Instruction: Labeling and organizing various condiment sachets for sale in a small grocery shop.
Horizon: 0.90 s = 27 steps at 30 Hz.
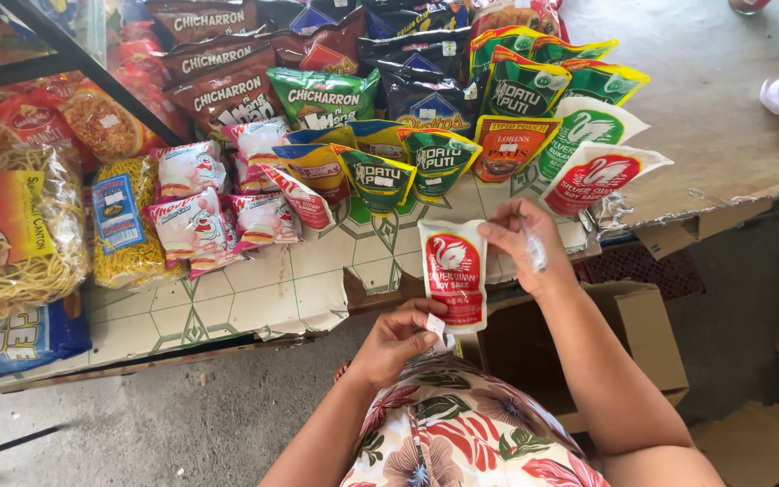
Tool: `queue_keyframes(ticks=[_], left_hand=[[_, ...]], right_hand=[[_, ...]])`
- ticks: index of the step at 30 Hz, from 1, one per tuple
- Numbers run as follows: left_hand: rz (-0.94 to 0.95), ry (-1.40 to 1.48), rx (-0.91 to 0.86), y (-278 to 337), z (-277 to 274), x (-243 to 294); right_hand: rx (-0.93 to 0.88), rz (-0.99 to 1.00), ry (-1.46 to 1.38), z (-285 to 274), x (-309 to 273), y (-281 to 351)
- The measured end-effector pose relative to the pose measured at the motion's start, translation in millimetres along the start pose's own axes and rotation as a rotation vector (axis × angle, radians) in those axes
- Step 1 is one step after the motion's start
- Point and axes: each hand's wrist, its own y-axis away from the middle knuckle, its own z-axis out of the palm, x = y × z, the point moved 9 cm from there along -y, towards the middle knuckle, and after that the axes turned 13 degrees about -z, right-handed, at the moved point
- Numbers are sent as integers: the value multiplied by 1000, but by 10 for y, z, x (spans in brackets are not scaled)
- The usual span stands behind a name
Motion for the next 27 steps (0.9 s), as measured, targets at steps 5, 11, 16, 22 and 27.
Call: queue_keyframes(ticks=[5, 11, 16, 22, 27], left_hand=[[-28, -48, -38, 11, 34, -42], [-56, -103, -76, 1, 218, -34], [71, -94, -99, -28, 256, 152], [11, 21, -38, -79, 209, 165], [-17, -15, -35, -70, 240, 118]], right_hand=[[-156, -79, 283, 560, -628, 136], [-449, -227, 813, 948, -1323, 349], [-557, -503, 1002, 1117, -2010, 438], [-626, -765, 1217, 993, -2166, 19], [-562, -932, 1352, 764, -2121, -332]])
